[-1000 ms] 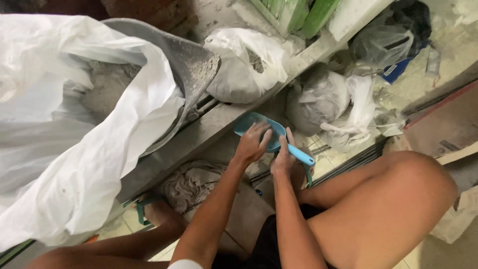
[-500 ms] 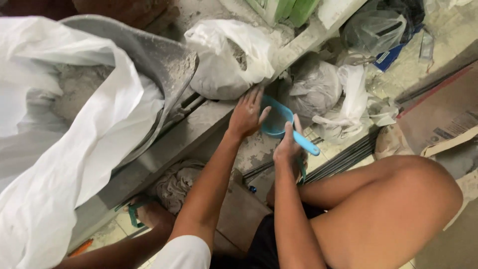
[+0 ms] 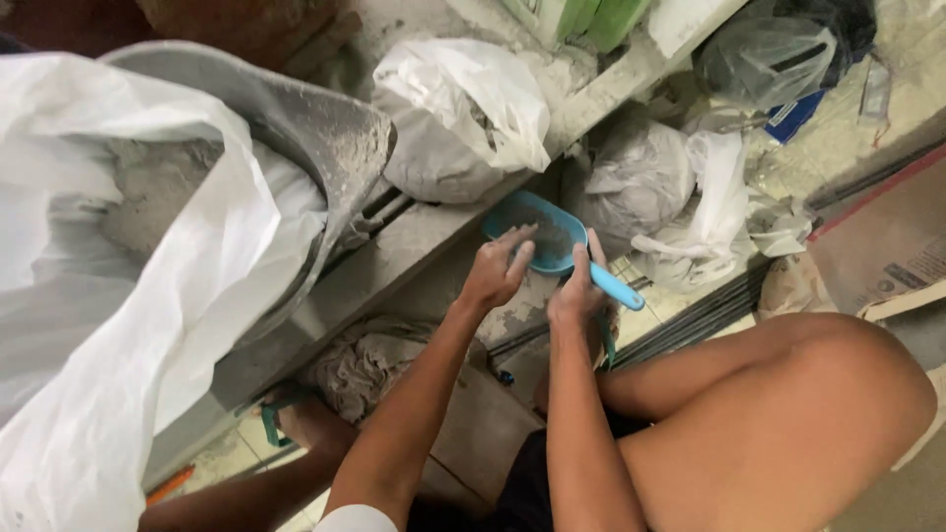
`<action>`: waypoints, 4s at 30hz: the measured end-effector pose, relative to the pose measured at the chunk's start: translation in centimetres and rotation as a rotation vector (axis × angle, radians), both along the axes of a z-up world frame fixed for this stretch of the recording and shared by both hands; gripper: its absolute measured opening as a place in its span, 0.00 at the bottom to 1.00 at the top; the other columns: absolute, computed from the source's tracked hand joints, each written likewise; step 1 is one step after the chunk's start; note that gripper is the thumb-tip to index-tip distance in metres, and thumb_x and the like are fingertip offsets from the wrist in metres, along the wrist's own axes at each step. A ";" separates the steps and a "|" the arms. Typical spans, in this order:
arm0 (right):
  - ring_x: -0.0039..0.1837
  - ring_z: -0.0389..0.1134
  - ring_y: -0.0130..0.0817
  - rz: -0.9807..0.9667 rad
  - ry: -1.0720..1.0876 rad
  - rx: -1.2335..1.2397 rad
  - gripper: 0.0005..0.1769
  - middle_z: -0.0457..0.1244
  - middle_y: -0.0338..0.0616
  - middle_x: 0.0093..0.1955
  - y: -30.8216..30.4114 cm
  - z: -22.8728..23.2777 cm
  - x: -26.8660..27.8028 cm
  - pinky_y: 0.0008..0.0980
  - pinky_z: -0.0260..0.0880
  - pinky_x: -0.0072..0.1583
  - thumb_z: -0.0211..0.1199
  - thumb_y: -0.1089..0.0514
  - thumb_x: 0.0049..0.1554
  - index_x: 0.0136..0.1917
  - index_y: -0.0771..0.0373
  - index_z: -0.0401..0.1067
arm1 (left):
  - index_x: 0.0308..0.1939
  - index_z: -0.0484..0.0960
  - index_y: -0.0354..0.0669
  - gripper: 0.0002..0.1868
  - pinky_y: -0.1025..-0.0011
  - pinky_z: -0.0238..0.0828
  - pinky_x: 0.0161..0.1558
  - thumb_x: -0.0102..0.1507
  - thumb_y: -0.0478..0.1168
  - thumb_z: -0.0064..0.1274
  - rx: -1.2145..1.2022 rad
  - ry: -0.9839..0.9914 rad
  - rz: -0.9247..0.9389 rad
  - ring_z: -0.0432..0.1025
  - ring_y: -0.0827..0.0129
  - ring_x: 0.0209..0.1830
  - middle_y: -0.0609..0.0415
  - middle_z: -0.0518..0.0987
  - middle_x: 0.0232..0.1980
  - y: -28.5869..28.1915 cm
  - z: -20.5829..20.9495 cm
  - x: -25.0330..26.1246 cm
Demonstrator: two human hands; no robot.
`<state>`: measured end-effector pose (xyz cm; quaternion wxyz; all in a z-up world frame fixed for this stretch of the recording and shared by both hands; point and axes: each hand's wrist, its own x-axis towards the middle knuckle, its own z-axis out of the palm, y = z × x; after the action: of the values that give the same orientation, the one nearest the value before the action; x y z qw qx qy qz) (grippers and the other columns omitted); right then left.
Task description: Using a blue plastic scoop to transfer dry cement powder from a large white bag into a grey tray.
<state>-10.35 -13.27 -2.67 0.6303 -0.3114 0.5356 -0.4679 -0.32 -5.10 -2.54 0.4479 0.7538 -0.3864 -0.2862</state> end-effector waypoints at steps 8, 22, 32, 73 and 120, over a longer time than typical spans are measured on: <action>0.66 0.68 0.54 -0.038 -0.051 0.049 0.20 0.66 0.66 0.64 0.2 5.2 -1.3 0.50 0.74 0.68 0.67 0.59 0.58 0.64 0.53 0.77 | 0.65 0.77 0.43 0.22 0.44 0.63 0.68 0.76 0.43 0.29 -0.180 0.229 0.339 0.70 0.43 0.66 0.40 0.81 0.59 3.2 12.0 -1.3; 0.63 0.72 0.42 0.169 -0.295 0.028 0.25 0.71 0.44 0.61 -3.8 24.4 -2.4 0.43 0.77 0.62 0.66 0.50 0.52 0.63 0.53 0.76 | 0.72 0.62 0.35 0.30 0.59 0.64 0.61 0.71 0.50 0.39 0.037 -0.112 -0.491 0.70 0.50 0.66 0.39 0.73 0.68 19.1 47.8 1.0; 0.55 0.69 0.37 0.735 -0.405 -0.123 0.27 0.68 0.40 0.53 4.3 42.6 8.2 0.37 0.78 0.53 0.70 0.53 0.52 0.64 0.59 0.76 | 0.76 0.63 0.22 0.27 0.51 0.70 0.60 0.76 0.23 0.56 -0.269 -0.977 0.331 0.70 0.40 0.64 0.25 0.72 0.71 29.5 50.9 10.4; 0.67 0.71 0.40 0.423 -0.209 -0.286 0.27 0.70 0.43 0.65 -13.5 24.8 6.0 0.46 0.76 0.62 0.72 0.46 0.54 0.66 0.52 0.76 | 0.68 0.71 0.46 0.24 0.62 0.69 0.62 0.69 0.47 0.42 0.594 0.037 0.019 0.75 0.56 0.59 0.50 0.80 0.59 11.9 45.3 1.7; 0.60 0.71 0.60 0.947 0.620 -1.055 0.23 0.67 0.59 0.59 -11.4 16.7 12.7 0.56 0.76 0.56 0.75 0.52 0.59 0.66 0.55 0.77 | 0.68 0.68 0.36 0.19 0.56 0.74 0.55 0.72 0.34 0.41 -0.226 0.132 0.307 0.75 0.66 0.39 0.50 0.74 0.38 3.7 22.2 6.0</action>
<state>2.40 -24.63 14.00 0.3528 -0.8831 0.2035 -0.2330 5.66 -1.36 19.64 0.5925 0.7284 -0.2661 -0.2182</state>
